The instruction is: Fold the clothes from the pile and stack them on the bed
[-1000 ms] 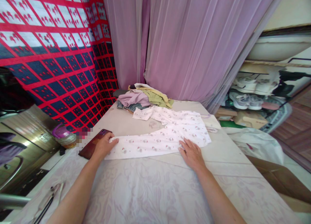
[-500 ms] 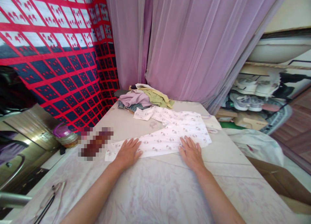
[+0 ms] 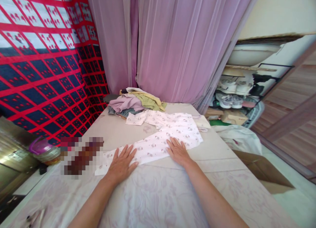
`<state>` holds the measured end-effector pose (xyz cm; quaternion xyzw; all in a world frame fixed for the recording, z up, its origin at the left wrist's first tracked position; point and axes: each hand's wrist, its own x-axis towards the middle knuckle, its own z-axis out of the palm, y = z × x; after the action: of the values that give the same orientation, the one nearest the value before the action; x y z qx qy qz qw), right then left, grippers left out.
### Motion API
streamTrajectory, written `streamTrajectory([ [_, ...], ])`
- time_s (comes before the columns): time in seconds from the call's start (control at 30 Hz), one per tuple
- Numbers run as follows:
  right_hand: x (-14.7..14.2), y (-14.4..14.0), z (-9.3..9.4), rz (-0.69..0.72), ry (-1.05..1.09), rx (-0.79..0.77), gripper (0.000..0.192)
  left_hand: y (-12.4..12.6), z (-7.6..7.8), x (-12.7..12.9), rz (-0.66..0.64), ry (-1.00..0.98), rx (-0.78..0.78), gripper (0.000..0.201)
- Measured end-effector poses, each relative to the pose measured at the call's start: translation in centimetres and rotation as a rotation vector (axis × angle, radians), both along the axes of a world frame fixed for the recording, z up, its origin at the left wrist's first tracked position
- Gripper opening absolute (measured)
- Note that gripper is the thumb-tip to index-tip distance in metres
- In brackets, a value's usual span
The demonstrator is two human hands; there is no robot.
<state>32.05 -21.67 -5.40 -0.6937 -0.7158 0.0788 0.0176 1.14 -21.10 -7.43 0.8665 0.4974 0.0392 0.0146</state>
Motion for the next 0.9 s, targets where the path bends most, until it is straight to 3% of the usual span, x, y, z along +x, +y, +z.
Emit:
streamTrajectory([
  [0.07, 0.7, 0.5, 0.0, -0.001, 0.007, -0.027, 0.058, 0.3, -0.6, -0.2, -0.028, -0.003, 0.043, 0.066],
  [0.17, 2.3, 1.0, -0.2, -0.125, -0.034, 0.106, 0.057, 0.6, -1.4, -0.5, -0.031, -0.003, 0.086, 0.069],
  [0.3, 5.0, 1.1, -0.7, -0.242, -0.043, -0.011, 0.057, 1.0, -2.3, -0.8, -0.031, 0.002, 0.131, 0.071],
  [0.37, 6.4, 0.9, -0.6, -0.276, -0.035, 0.05, 0.054, 1.2, -2.7, -0.9, -0.033, -0.002, 0.153, 0.071],
  [0.5, 9.5, 0.6, 0.2, -0.633, -0.037, 0.361, 0.05, 1.5, -3.0, -1.3, -0.07, -0.012, 0.185, 0.07],
  [0.6, 12.0, 0.7, 0.7, -0.842, 0.035, 0.26, 0.05, 1.6, -2.8, -1.4, -0.094, -0.003, 0.176, 0.068],
  [0.7, 13.6, 1.3, 0.9, -0.828, 0.104, 0.146, 0.041, 1.5, -2.4, -1.3, -0.089, 0.006, 0.16, 0.064],
  [0.9, 14.8, 1.6, 1.7, -0.813, 0.152, 0.149, 0.033, 1.5, -2.1, -1.3, -0.091, 0.025, 0.152, 0.055],
])
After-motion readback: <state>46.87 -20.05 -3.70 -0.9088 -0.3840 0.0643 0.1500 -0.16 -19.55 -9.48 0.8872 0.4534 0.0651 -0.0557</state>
